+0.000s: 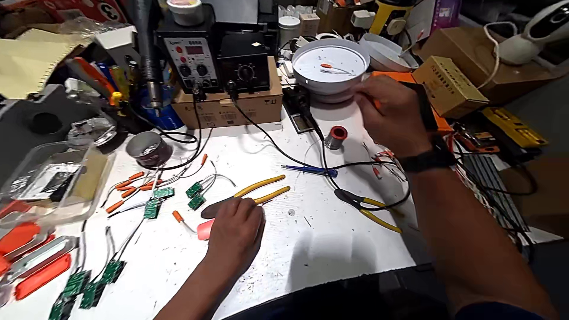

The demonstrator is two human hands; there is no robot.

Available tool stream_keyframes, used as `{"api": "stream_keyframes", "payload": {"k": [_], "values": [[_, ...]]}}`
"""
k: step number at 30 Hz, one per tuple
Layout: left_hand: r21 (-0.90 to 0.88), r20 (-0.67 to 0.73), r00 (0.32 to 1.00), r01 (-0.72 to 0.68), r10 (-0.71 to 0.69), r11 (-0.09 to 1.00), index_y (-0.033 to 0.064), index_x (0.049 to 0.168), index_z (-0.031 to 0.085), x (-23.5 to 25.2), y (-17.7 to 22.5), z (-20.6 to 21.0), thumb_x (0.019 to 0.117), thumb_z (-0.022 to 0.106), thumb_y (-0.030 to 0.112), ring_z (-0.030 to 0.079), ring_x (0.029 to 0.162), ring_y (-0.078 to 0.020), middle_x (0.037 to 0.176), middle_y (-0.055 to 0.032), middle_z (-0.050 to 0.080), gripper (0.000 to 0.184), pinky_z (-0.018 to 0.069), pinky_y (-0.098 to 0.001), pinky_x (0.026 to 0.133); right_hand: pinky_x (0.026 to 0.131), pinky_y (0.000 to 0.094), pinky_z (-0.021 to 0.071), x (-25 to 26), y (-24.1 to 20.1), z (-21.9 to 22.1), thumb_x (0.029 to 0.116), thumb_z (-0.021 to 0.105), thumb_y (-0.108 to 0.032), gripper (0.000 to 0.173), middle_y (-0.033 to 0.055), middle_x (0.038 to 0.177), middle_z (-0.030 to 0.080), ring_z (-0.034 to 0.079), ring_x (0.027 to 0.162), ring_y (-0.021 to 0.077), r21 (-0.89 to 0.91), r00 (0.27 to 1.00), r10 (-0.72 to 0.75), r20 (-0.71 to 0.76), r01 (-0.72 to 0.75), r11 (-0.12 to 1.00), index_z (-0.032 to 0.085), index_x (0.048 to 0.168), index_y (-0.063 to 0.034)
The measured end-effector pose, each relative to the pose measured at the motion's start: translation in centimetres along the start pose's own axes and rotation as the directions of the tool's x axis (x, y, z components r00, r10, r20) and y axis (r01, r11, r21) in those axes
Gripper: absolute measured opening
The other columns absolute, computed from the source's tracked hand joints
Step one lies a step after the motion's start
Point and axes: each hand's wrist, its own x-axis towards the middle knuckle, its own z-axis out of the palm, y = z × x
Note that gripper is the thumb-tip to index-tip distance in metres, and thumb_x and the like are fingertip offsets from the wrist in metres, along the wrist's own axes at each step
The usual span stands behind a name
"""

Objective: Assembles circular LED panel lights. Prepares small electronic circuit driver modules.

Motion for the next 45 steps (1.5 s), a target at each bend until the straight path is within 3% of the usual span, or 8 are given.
{"api": "stream_keyframes", "payload": {"k": [4, 8, 11, 16, 21, 32, 40, 45], "values": [[0.024, -0.018, 1.000, -0.017, 0.018, 1.000, 0.0121, 0.087, 0.071, 0.0, 0.0, 0.1, 0.0952, 0.056, 0.020, 0.066, 0.097, -0.0308, 0.097, -0.0073, 0.071, 0.019, 0.0522, -0.0454, 0.086, 0.089, 0.0388, 0.0563, -8.0, 0.4, -6.7, 0.1063, 0.052, -0.022, 0.032, 0.0175, 0.113, 0.069, 0.068, 0.098, 0.0217, -0.064, 0.963, 0.262, -0.055, -0.266, 0.962, 0.070, 0.119, 0.0008], [0.004, -0.031, 0.998, -0.048, 0.048, 0.999, 0.0121, 0.103, 0.074, 0.0, 0.3, -0.4, 0.0990, 0.051, 0.020, 0.066, 0.089, -0.0287, 0.087, -0.0046, 0.071, 0.025, 0.0492, -0.0459, 0.087, 0.081, 0.0548, 0.0562, -15.2, 2.5, -8.4, 0.1059, 0.054, -0.023, 0.029, 0.0181, 0.108, 0.070, 0.069, 0.091, 0.0301, -0.196, 0.849, 0.526, 0.044, -0.509, 0.838, 0.070, 0.119, -0.0023], [-0.105, -0.027, 0.997, -0.076, 0.073, 0.992, 0.0146, 0.099, 0.076, -0.4, 0.4, -0.2, 0.0983, 0.051, 0.023, 0.066, 0.087, -0.0262, 0.086, -0.0035, 0.071, 0.027, 0.0499, -0.0458, 0.086, 0.084, 0.0644, 0.0541, -17.7, 2.8, -7.0, 0.1023, 0.061, -0.018, 0.024, 0.0193, 0.109, 0.070, 0.069, 0.096, 0.0363, -0.294, 0.762, 0.635, 0.129, -0.582, 0.758, 0.072, 0.115, -0.0018], [-0.242, -0.038, 0.991, -0.137, 0.131, 0.961, 0.0137, 0.094, 0.073, -1.5, 0.7, 0.1, 0.0970, 0.052, 0.026, 0.067, 0.085, -0.0207, 0.087, -0.0029, 0.071, 0.024, 0.0533, -0.0395, 0.080, 0.091, 0.0570, 0.0553, -17.7, 0.1, -1.7, 0.0998, 0.062, -0.024, 0.024, 0.0133, 0.113, 0.071, 0.068, 0.109, 0.0307, -0.152, 0.852, 0.444, 0.277, -0.418, 0.896, 0.075, 0.111, -0.0061], [-0.270, -0.072, 0.990, -0.135, 0.120, 0.953, 0.0122, 0.101, 0.073, -2.0, 0.4, -0.1, 0.1019, 0.051, 0.026, 0.069, 0.083, -0.0183, 0.088, -0.0035, 0.072, 0.025, 0.0549, -0.0367, 0.077, 0.090, 0.0486, 0.0547, -15.7, -3.1, 2.4, 0.0972, 0.061, -0.054, 0.049, 0.0088, 0.107, 0.072, 0.067, 0.104, 0.0261, -0.049, 0.906, 0.253, 0.339, -0.252, 0.967, 0.076, 0.107, -0.0076], [-0.411, -0.081, 0.994, -0.106, 0.080, 0.905, 0.0136, 0.104, 0.073, -1.8, 0.5, 0.2, 0.1071, 0.047, 0.030, 0.067, 0.081, -0.0142, 0.086, -0.0011, 0.071, 0.031, 0.0526, -0.0337, 0.074, 0.089, 0.0422, 0.0577, -12.6, -5.5, 4.7, 0.1014, 0.060, -0.038, 0.038, 0.0107, 0.118, 0.070, 0.068, 0.106, 0.0212, 0.111, 0.951, 0.280, 0.127, -0.294, 0.949, 0.073, 0.120, -0.0068], [-0.442, -0.124, 0.984, -0.168, 0.125, 0.881, 0.0132, 0.102, 0.071, -2.3, -0.3, -0.3, 0.1039, 0.048, 0.028, 0.069, 0.091, -0.0138, 0.094, -0.0023, 0.073, 0.027, 0.0545, -0.0333, 0.081, 0.095, 0.0400, 0.0554, -12.0, -10.4, 7.7, 0.1042, 0.056, -0.027, 0.028, 0.0089, 0.111, 0.073, 0.069, 0.108, 0.0223, 0.148, 0.976, -0.097, 0.197, 0.068, 0.987, 0.074, 0.113, -0.0073], [-0.453, -0.074, 0.994, -0.107, 0.083, 0.885, 0.0113, 0.095, 0.069, -2.6, -0.7, -1.3, 0.1000, 0.051, 0.026, 0.068, 0.090, -0.0146, 0.092, -0.0036, 0.072, 0.024, 0.0539, -0.0342, 0.083, 0.093, 0.0397, 0.0561, -15.7, -9.0, 4.8, 0.1039, 0.055, -0.022, 0.026, 0.0070, 0.109, 0.074, 0.069, 0.106, 0.0198, 0.041, 0.991, 0.105, 0.081, -0.109, 0.993, 0.076, 0.108, -0.0075]]}}
